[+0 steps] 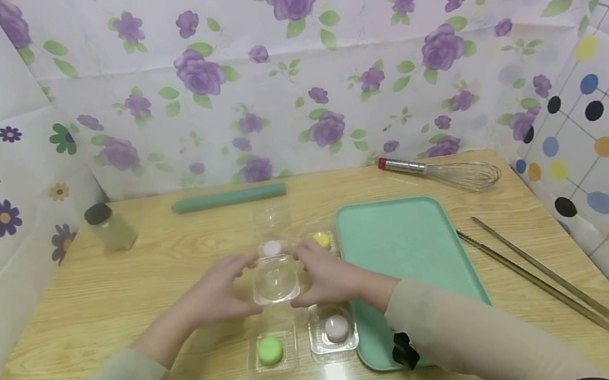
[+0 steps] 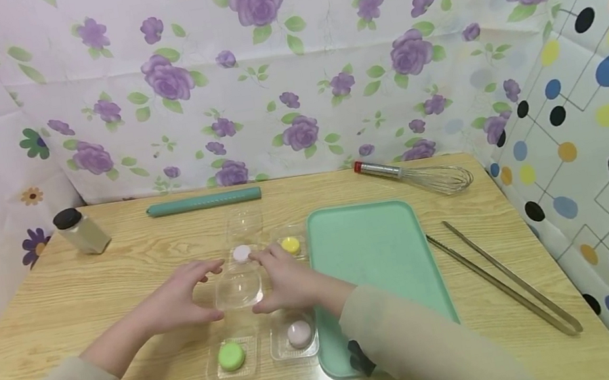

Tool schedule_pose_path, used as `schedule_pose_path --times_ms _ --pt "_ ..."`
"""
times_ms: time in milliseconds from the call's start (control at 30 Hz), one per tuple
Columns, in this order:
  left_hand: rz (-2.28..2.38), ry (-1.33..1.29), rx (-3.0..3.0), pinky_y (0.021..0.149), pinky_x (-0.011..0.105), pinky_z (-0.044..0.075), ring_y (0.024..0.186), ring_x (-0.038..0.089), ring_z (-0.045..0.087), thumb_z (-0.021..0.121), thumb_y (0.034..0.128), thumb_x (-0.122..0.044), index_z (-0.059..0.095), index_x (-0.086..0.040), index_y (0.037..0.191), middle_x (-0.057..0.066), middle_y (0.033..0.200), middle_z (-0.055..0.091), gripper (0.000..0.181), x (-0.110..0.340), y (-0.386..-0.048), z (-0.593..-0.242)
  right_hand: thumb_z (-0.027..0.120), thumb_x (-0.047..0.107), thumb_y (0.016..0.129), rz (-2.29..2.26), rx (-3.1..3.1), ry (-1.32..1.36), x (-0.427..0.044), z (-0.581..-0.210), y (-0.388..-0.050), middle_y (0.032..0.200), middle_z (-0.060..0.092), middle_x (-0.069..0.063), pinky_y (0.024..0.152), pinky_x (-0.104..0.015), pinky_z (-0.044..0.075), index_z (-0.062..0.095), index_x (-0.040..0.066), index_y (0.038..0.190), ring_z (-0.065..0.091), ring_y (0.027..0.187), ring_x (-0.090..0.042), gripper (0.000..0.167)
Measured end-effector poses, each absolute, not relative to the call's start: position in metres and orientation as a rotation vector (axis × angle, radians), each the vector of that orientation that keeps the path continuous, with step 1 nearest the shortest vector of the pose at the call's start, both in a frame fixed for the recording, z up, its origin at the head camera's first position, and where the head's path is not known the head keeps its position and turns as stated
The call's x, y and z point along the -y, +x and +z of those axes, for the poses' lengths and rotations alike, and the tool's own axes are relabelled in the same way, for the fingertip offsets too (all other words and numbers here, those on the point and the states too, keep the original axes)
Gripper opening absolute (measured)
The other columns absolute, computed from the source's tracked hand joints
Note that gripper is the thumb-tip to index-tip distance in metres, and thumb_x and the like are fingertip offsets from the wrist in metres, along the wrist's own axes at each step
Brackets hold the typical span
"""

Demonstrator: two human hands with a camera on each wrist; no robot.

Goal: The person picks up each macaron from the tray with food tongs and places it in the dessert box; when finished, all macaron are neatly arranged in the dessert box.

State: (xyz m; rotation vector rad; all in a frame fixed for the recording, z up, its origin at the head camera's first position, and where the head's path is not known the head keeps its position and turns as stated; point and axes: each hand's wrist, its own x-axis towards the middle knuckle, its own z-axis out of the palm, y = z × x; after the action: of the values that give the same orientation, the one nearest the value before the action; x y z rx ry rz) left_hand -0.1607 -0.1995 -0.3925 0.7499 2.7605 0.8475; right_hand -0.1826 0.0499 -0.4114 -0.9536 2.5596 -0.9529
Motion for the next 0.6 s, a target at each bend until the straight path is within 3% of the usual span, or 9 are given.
schedule_pose_path --times_ms 233,600 --pt "0.839 0.785 -2.802 0.093 0.051 0.041 0.112 0.028 0.048 0.085 0.0631 -0.032 0.038 -0.009 0.142 0.006 0.128 0.05 0.095 0.1917 -0.1593 -0.392 0.08 0.032 0.07 -0.98 -2.554 -0.939 -0.0509 -0.408 -0.1824 0.125 0.036 -0.009 0.086 -0.032 0.045 0.034 0.008 0.14 0.044 0.11 -0.019 0.088" --pt "0.843 0.857 -2.879 0.09 0.048 0.042 0.105 0.028 0.049 0.087 0.0562 -0.032 0.05 -0.002 0.127 0.01 0.118 0.054 0.085 0.1898 -0.1585 -0.3934 0.081 0.033 0.07 -0.979 -2.551 -0.983 -0.0511 -0.409 -0.1812 0.126 0.037 -0.007 0.084 -0.029 0.046 0.032 0.01 0.142 0.045 0.107 -0.019 0.09"
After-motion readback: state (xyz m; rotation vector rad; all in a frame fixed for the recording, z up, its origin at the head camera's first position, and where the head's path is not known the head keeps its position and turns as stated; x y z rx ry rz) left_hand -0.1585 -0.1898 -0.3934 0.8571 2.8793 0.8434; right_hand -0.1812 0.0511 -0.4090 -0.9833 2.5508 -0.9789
